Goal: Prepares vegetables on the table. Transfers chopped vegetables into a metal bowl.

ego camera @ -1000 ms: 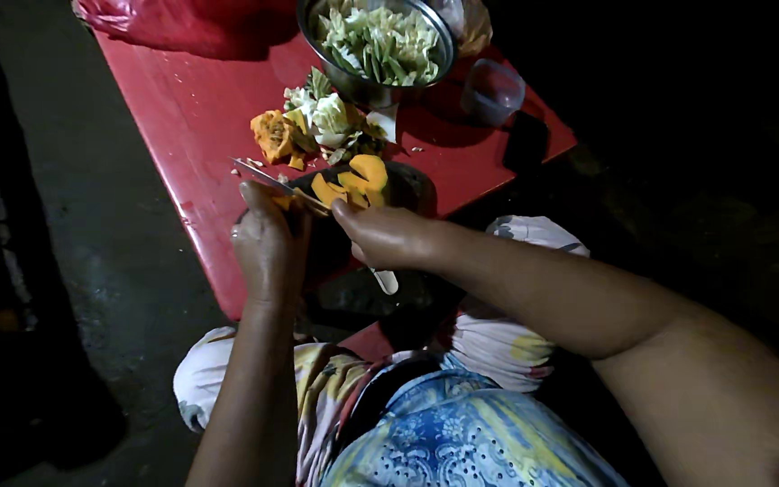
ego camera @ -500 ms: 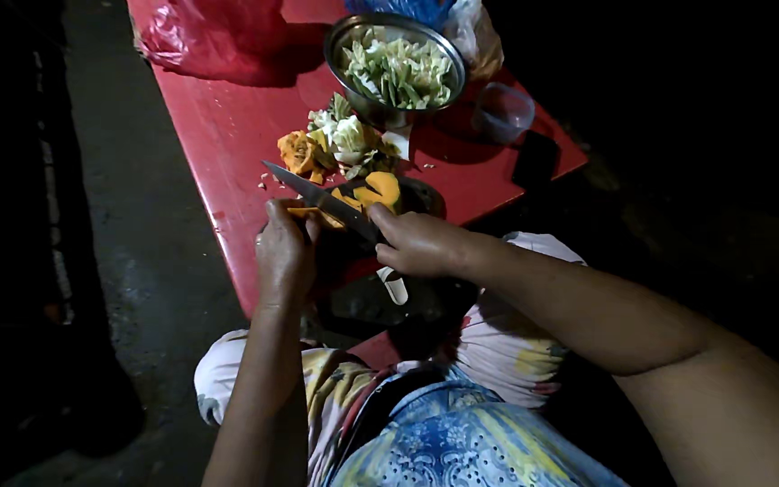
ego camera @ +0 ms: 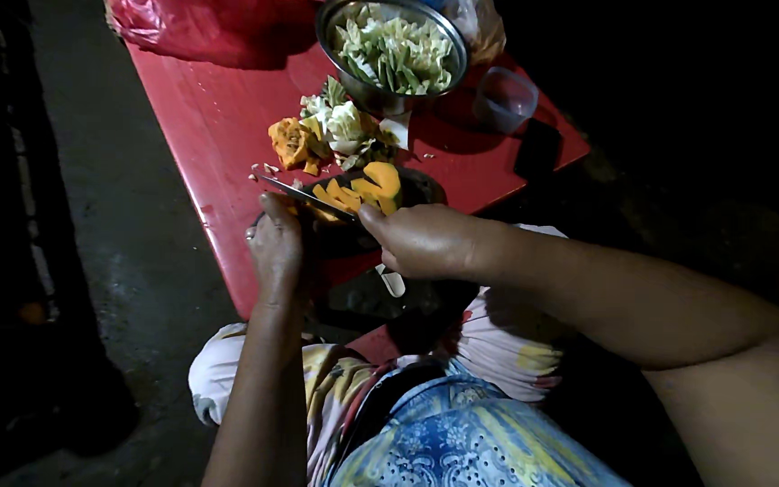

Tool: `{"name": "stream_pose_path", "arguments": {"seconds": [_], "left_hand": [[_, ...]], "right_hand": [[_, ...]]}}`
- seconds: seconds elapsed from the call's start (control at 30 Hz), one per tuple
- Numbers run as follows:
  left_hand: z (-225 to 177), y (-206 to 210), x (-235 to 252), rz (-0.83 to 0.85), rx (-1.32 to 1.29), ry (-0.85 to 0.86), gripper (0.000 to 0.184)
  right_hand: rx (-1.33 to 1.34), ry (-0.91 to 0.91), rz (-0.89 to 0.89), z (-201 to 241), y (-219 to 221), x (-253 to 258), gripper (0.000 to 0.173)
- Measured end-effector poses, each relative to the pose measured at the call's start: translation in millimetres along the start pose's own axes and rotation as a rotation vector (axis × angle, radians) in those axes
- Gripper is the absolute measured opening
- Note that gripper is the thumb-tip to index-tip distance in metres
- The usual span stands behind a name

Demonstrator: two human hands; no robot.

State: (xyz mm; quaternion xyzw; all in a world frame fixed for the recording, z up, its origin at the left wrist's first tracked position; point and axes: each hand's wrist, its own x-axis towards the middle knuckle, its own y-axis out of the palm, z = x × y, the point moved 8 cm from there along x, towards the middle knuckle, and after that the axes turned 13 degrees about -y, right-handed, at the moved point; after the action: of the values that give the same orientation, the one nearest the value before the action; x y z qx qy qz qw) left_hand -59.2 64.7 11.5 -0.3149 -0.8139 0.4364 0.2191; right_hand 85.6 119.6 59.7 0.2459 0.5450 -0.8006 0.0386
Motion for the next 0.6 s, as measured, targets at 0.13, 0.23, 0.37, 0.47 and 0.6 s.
{"name": "stream_pose_path", "arguments": {"seconds": [0.13,0.23,0.37,0.47,0.6], "left_hand": [[-2.4,-4.3,1.4,0.064,0.013,-0.049,0.039],[-0.1,-2.7,3.4,0.056,0.024,-0.040,0.033],[1.6,-1.2,3.6,0.028,0.006,-0.023,0.030],[0.1,-2.8,4.1,-0.005,-0.015,-0.019,0.034],[-0.7,-1.0,1.0,0.010,-0.035,-0.043,0.030]], "right_hand": [[-0.016,-0.014,0.065,2.1,-5.3,5.0,0.051],[-0.026,-0.023,0.098,3.0,-9.4,9.0,0.052],[-0.012,-0.036,0.126,3.8,-10.7,20.3,0.049],[0.015,-0.034,0.099,1.7,-3.6,32.7,0.052],[0.090,0.003,0.012,-2.8,18.1,40.4,0.050]]}}
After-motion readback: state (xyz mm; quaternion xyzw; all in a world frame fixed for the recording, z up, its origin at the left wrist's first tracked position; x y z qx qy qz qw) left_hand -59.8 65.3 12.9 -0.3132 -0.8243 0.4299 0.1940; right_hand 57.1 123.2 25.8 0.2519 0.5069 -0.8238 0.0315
